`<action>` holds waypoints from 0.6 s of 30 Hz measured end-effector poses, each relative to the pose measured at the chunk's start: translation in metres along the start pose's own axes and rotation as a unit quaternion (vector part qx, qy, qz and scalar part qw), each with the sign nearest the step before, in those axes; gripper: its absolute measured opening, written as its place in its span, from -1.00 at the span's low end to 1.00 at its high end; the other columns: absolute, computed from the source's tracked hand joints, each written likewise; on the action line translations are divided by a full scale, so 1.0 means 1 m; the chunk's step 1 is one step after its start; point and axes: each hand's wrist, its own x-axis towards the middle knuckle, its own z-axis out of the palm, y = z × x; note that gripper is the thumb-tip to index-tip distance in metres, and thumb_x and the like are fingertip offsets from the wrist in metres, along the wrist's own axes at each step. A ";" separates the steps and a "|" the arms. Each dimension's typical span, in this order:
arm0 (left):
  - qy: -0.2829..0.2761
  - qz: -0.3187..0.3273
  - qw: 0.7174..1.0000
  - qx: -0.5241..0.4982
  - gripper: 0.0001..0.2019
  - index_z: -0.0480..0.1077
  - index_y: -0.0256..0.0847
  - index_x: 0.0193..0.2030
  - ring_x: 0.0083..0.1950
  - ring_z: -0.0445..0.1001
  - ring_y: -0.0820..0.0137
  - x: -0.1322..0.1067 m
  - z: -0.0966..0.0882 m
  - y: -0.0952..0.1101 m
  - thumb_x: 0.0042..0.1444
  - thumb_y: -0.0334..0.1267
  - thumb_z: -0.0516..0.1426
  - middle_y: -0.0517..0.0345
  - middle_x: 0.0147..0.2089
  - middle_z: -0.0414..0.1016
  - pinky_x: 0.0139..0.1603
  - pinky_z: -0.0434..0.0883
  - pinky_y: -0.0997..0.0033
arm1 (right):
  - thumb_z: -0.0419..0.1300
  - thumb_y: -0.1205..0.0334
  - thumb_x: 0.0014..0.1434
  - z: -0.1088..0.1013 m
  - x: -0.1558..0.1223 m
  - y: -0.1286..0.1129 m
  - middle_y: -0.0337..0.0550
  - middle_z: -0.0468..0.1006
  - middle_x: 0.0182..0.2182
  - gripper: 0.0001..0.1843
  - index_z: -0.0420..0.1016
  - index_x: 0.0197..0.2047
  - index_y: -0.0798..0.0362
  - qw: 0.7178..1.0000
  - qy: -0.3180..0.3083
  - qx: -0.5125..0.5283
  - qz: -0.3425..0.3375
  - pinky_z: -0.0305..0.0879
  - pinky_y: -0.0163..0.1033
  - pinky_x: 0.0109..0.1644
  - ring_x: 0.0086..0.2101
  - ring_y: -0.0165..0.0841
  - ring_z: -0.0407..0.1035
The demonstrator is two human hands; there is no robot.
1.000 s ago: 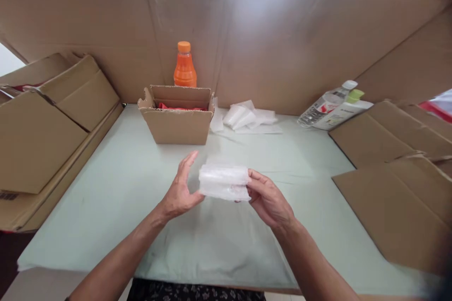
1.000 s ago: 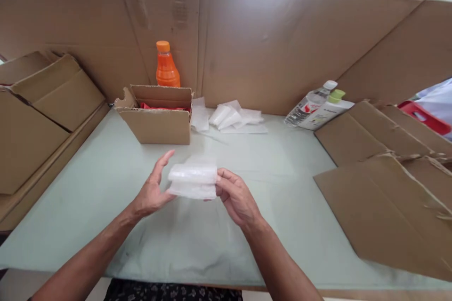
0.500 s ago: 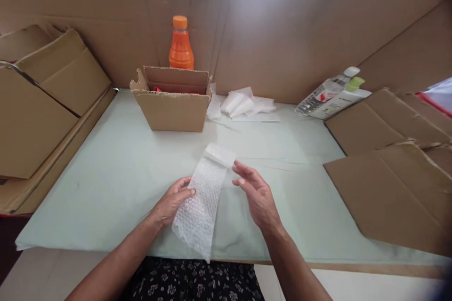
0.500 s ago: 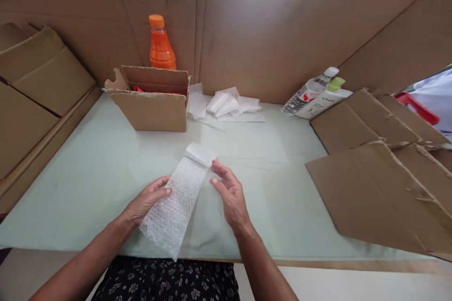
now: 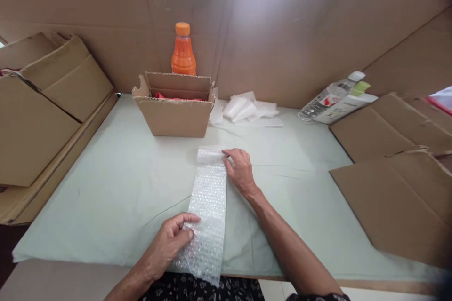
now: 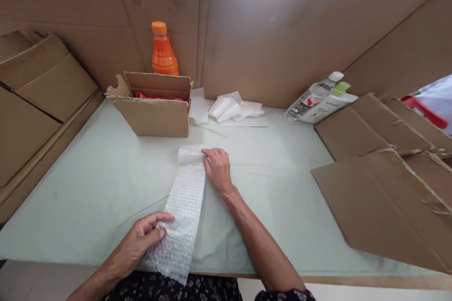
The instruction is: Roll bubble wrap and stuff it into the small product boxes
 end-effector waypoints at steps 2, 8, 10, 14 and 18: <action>-0.003 0.003 0.999 -0.047 -0.54 0.53 -0.18 -0.04 -0.42 0.32 0.48 -0.002 0.001 0.006 -0.07 -0.03 0.37 0.27 -0.46 0.38 -0.34 0.26 0.49 | 0.06 0.28 0.30 0.000 0.004 -0.001 0.04 0.60 -0.09 -0.66 0.54 0.06 0.05 1.000 0.009 -0.020 0.004 0.23 0.02 0.11 -0.01 -0.09 0.38; -0.016 -0.035 0.986 -0.161 -0.54 0.56 -0.22 -0.10 -0.39 0.40 0.44 0.000 0.002 0.028 -0.14 -0.05 0.41 0.14 -0.34 0.47 -0.43 0.38 0.46 | 0.16 0.28 0.22 -0.039 -0.042 0.004 0.01 0.36 0.30 -0.37 0.30 0.36 -0.09 0.991 -0.116 0.065 -0.024 0.21 0.14 0.26 0.24 -0.04 0.26; -0.032 -0.033 0.981 -0.189 -0.51 0.55 -0.25 -0.05 -0.34 0.46 0.37 0.006 0.003 0.037 -0.10 -0.03 0.39 0.06 -0.26 0.49 -0.50 0.41 0.44 | 0.25 0.18 0.20 -0.060 -0.071 -0.006 -0.07 0.37 0.30 -0.24 0.17 0.44 -0.19 0.964 -0.203 0.154 -0.068 0.23 0.10 0.29 0.25 -0.08 0.27; -0.065 -0.032 0.967 -0.244 -0.57 0.47 -0.26 -0.06 -0.23 0.56 0.27 0.023 0.005 0.053 0.05 0.02 0.29 -0.11 -0.11 0.57 -0.51 0.46 0.44 | 0.30 0.06 0.20 -0.069 -0.101 -0.033 -0.09 0.55 0.12 -0.30 0.27 0.38 -0.22 0.955 -0.186 0.232 0.003 0.36 0.08 0.17 0.09 -0.09 0.42; -0.046 -0.029 0.968 -0.246 -0.66 0.33 -0.14 -0.05 -0.38 0.54 0.33 0.034 0.008 0.055 0.13 -0.02 0.23 -0.07 -0.19 0.62 -0.52 0.47 0.41 | 0.15 0.20 0.25 -0.028 -0.080 -0.038 0.00 0.65 -0.13 -0.68 0.58 0.04 -0.04 0.978 -0.065 0.159 0.120 0.40 0.15 0.01 -0.17 -0.07 0.48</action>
